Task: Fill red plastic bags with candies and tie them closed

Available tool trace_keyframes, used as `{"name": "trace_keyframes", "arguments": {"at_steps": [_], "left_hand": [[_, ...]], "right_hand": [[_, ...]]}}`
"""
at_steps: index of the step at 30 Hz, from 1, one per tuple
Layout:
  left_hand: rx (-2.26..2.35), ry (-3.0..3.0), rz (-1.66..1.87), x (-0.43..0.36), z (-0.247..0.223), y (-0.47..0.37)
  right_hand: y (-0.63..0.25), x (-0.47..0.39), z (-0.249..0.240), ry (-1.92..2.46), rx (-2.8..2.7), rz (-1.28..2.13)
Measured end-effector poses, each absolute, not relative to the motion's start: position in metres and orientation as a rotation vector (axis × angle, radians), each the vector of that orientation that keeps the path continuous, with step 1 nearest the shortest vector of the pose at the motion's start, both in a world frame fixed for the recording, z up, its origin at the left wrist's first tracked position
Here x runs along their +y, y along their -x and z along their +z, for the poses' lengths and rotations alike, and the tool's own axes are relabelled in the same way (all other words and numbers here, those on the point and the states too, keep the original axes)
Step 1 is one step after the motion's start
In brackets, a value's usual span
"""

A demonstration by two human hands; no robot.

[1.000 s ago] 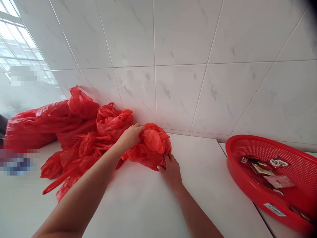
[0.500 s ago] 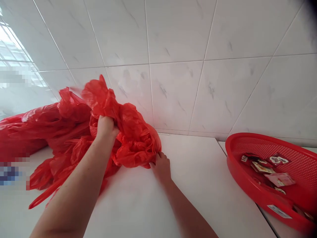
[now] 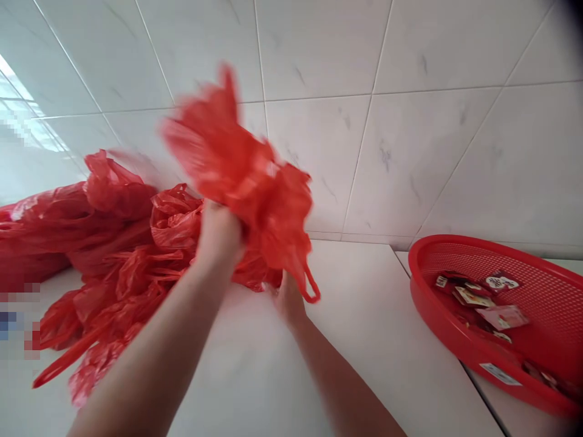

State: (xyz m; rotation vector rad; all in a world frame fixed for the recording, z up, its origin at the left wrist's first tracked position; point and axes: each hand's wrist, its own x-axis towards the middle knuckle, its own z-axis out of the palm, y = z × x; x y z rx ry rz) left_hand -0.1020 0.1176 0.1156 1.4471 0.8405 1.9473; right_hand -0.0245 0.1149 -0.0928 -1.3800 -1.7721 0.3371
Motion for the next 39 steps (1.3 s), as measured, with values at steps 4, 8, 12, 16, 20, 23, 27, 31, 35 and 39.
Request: {"name": "trace_keyframes", "arguments": {"at_steps": [4, 8, 12, 16, 20, 23, 27, 31, 35, 39], "left_hand": [[1.043, -1.520, 1.520, 0.132, 0.041, 0.055], [1.186, -1.578, 1.266, 0.139, -0.003, 0.049], [1.363, -1.656, 1.318, 0.110, -0.016, 0.059], [1.309, -2.145, 1.182, 0.078, -0.030, 0.054], [1.332, -2.166, 0.925, 0.090, -0.056, 0.044], [1.437, -1.948, 1.059, 0.113, -0.065, 0.045], [1.436, -1.612, 1.280, 0.117, -0.061, 0.048], [1.248, -1.284, 1.345, 0.081, -0.054, 0.049], [0.966, -1.062, 1.209, 0.034, -0.057, 0.057], [0.794, -0.894, 1.050, -0.004, -0.071, 0.067]], "right_hand": [[-0.026, 0.054, -0.099, 1.397, -1.708, 0.499], [-0.088, -0.023, -0.105, 1.257, -1.742, 0.899], [-0.125, -0.043, -0.104, 1.319, -1.683, 0.451], [-0.128, 0.005, -0.098, 1.451, -1.711, 0.016], [-0.122, 0.046, -0.104, 1.641, -1.879, -0.013], [-0.125, 0.047, -0.115, 1.690, -1.865, -0.039], [-0.135, 0.041, -0.123, 1.747, -1.776, -0.077], [-0.136, 0.044, -0.111, 1.652, -1.744, -0.068], [-0.123, 0.024, -0.095, 1.365, -1.602, 0.181], [-0.109, -0.023, -0.089, 1.317, -1.415, 0.689]]}}
